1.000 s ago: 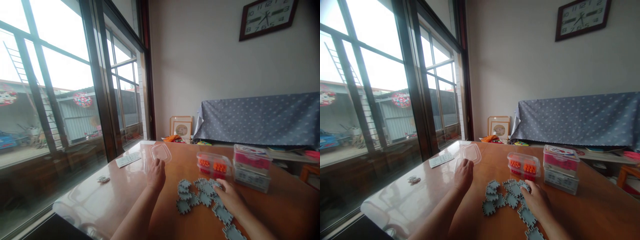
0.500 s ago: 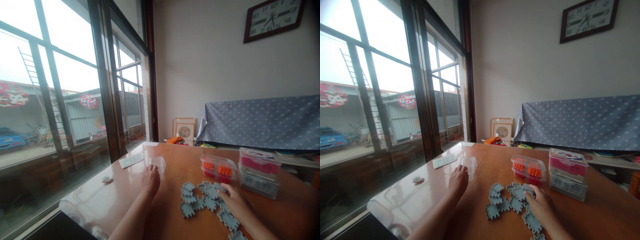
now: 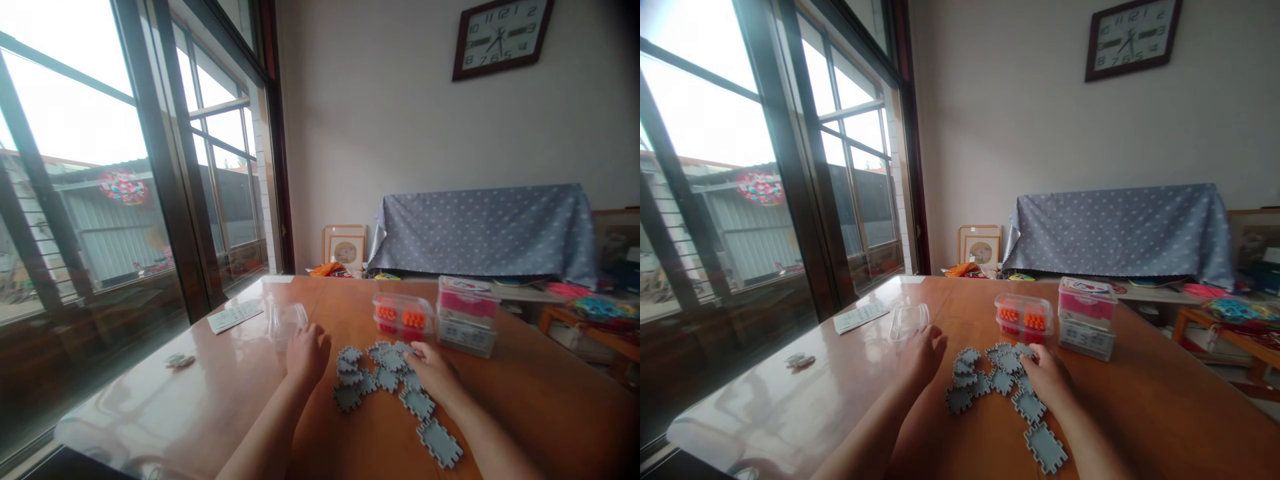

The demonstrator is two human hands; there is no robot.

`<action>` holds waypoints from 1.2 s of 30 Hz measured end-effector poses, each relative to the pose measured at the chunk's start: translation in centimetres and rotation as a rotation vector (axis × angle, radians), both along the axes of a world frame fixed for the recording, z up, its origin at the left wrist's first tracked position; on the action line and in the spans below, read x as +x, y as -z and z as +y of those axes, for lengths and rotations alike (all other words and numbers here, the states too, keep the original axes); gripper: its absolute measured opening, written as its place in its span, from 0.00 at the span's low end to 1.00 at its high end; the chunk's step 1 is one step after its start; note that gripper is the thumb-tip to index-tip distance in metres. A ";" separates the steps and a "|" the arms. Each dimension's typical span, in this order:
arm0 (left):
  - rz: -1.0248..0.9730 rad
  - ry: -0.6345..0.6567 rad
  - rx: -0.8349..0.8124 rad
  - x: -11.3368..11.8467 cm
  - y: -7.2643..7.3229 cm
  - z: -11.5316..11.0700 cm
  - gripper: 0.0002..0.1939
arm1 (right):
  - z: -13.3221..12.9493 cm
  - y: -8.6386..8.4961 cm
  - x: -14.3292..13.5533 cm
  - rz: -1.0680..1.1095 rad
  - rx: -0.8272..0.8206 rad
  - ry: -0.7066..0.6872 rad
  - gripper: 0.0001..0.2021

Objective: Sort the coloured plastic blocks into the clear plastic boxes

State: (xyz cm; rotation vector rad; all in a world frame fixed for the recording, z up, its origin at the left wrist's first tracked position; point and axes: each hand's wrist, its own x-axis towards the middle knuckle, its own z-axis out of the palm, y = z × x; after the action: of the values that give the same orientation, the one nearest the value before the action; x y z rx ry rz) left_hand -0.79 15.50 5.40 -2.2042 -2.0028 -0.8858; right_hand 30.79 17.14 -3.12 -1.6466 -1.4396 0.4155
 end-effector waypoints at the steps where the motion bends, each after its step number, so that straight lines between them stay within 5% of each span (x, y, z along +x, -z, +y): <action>1: -0.022 0.058 -0.050 0.9 0.1 0.0 0.19 | -0.2 -0.2 -0.2 -0.005 -0.017 -0.012 0.28; 5: -0.011 0.312 -0.240 3.8 1.1 -0.2 0.50 | -1.6 -1.1 -1.4 -0.149 -0.034 -0.137 0.41; 7: 0.033 0.402 -0.326 4.7 1.7 -0.2 0.57 | -2.5 -1.5 -2.1 -0.307 -0.060 -0.211 0.46; 11: 0.067 0.496 -0.326 5.4 2.9 0.3 0.48 | -3.2 -1.9 -3.2 -0.438 -0.093 -0.258 0.42; 15: -0.022 0.514 -0.198 5.5 3.6 1.0 0.29 | -2.6 -1.8 -3.8 -0.346 0.023 -0.223 0.29; 19: -0.162 0.537 -0.102 5.5 3.7 1.5 0.16 | -2.0 -1.9 -4.1 -0.164 0.107 -0.216 0.26; 29: -0.665 0.483 -0.096 5.3 5.1 3.5 0.22 | -1.7 -2.5 -3.8 0.242 0.169 -0.203 0.29; 36: -0.794 0.458 -0.064 5.5 4.0 3.2 0.24 | -1.8 -2.8 -3.1 0.350 0.181 -0.128 0.31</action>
State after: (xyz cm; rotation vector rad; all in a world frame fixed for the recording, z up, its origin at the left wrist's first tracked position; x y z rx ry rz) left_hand 4.75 18.73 1.44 -2.6723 -1.7405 -2.0399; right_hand 27.66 15.34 -0.30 -1.2692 -1.2795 0.5955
